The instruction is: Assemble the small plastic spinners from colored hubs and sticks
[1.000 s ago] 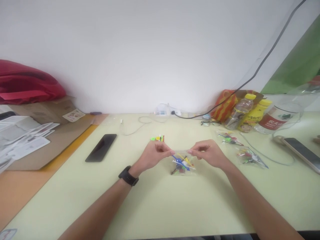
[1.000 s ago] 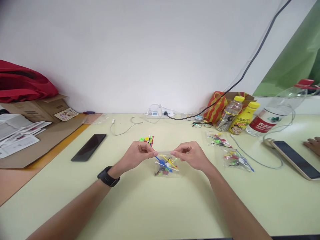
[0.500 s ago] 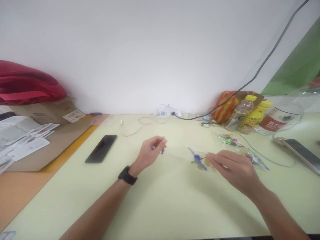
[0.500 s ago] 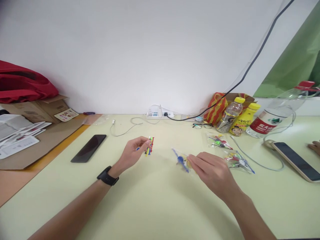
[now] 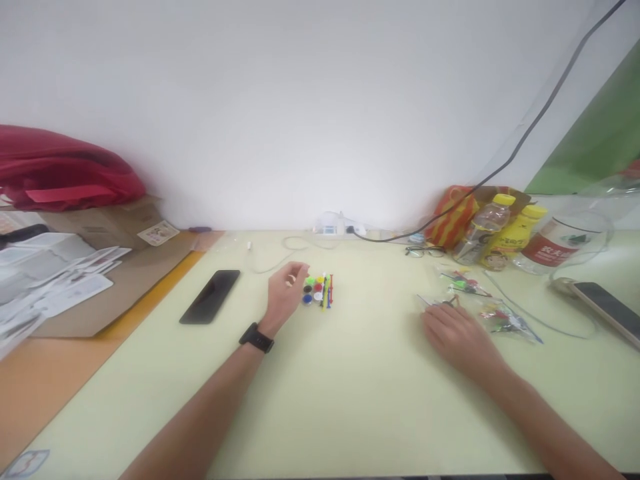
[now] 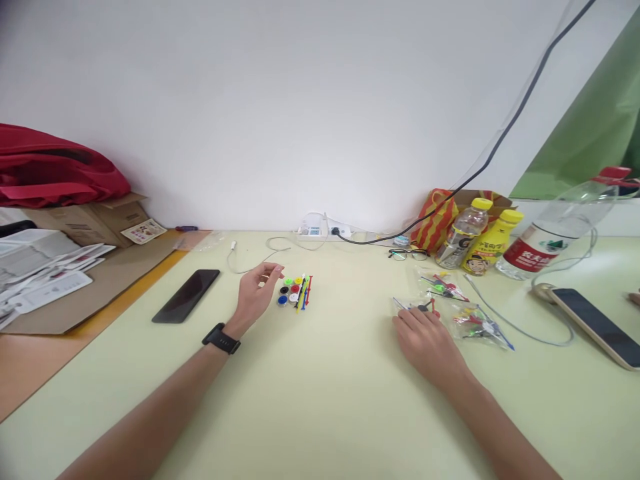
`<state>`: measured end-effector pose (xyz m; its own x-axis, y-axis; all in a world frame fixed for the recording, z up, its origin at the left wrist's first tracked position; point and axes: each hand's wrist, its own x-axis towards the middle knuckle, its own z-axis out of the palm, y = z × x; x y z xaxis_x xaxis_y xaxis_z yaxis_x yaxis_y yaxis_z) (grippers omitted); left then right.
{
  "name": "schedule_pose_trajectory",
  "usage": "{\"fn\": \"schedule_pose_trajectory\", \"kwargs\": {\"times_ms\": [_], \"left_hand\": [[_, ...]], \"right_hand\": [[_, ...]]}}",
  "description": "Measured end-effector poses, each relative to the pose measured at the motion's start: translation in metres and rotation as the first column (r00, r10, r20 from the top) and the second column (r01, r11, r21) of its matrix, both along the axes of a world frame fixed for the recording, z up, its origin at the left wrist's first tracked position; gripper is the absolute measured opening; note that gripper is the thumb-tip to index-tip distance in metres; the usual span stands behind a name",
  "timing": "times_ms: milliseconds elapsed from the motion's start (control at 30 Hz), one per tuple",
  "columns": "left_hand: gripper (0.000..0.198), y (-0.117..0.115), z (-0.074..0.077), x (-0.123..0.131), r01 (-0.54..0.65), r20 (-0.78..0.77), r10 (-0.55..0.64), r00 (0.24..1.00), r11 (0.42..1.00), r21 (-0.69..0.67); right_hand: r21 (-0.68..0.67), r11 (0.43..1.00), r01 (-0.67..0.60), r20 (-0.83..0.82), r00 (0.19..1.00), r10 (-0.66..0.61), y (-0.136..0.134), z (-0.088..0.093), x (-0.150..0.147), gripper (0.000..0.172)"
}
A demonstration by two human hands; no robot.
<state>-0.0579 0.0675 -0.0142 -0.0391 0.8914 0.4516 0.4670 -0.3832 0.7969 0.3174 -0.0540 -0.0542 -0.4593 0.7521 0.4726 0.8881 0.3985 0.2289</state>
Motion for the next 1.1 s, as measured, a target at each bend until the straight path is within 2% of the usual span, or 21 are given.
{"fn": "schedule_pose_trajectory", "kwargs": {"times_ms": [133,233,367,433,533,600,667,767,833,900,1000,1100], "left_hand": [[0.031,0.005,-0.014,-0.003,-0.045,-0.085,0.045,0.995,0.999,-0.004],[0.04,0.002,-0.023,0.0,0.071,-0.227,-0.078,0.971,0.997,-0.04],[0.058,-0.005,-0.027,0.006,0.219,-0.462,-0.238,0.855,0.971,-0.094],[0.061,-0.008,-0.026,0.01,0.257,-0.546,-0.268,0.794,0.961,-0.099],[0.054,-0.016,-0.021,0.022,0.32,-0.595,-0.298,0.746,0.945,-0.072],[0.047,-0.026,-0.016,0.032,0.394,-0.593,-0.351,0.725,0.917,-0.061],[0.049,-0.038,-0.009,0.041,0.484,-0.594,-0.433,0.678,0.871,-0.083],[0.052,-0.052,-0.001,0.046,0.592,-0.592,-0.536,0.601,0.797,-0.121],[0.05,-0.055,0.001,0.043,0.617,-0.569,-0.567,0.596,0.777,-0.129],[0.042,-0.051,-0.002,0.037,0.616,-0.529,-0.579,0.62,0.777,-0.128],[0.039,-0.044,-0.01,0.03,0.578,-0.479,-0.563,0.673,0.805,-0.133],[0.04,-0.042,-0.016,0.027,0.529,-0.452,-0.527,0.72,0.838,-0.133]], "right_hand": [[0.011,0.998,0.067,0.008,0.998,-0.067,0.003,-0.003,0.014,0.027],[0.054,0.995,0.089,0.012,0.996,-0.089,0.002,-0.005,0.017,0.026],[0.032,0.999,0.026,-0.063,0.998,-0.023,-0.004,-0.004,0.001,0.024],[-0.06,0.995,-0.076,-0.133,0.989,0.068,-0.006,0.001,-0.014,0.024],[-0.239,0.946,-0.219,-0.26,0.953,0.155,-0.003,0.011,-0.039,0.031],[-0.325,0.904,-0.278,-0.352,0.923,0.157,0.006,0.018,-0.055,0.041],[-0.372,0.872,-0.317,-0.446,0.885,0.132,0.019,0.021,-0.071,0.051],[-0.401,0.846,-0.352,-0.558,0.826,0.079,0.042,0.016,-0.091,0.054],[-0.404,0.842,-0.358,-0.59,0.805,0.059,0.054,0.01,-0.101,0.054],[-0.397,0.838,-0.374,-0.586,0.806,0.082,0.059,0.007,-0.107,0.053],[-0.395,0.814,-0.426,-0.577,0.805,0.141,0.055,0.008,-0.108,0.055],[-0.401,0.789,-0.465,-0.624,0.769,0.137,0.047,0.012,-0.103,0.059]]}}
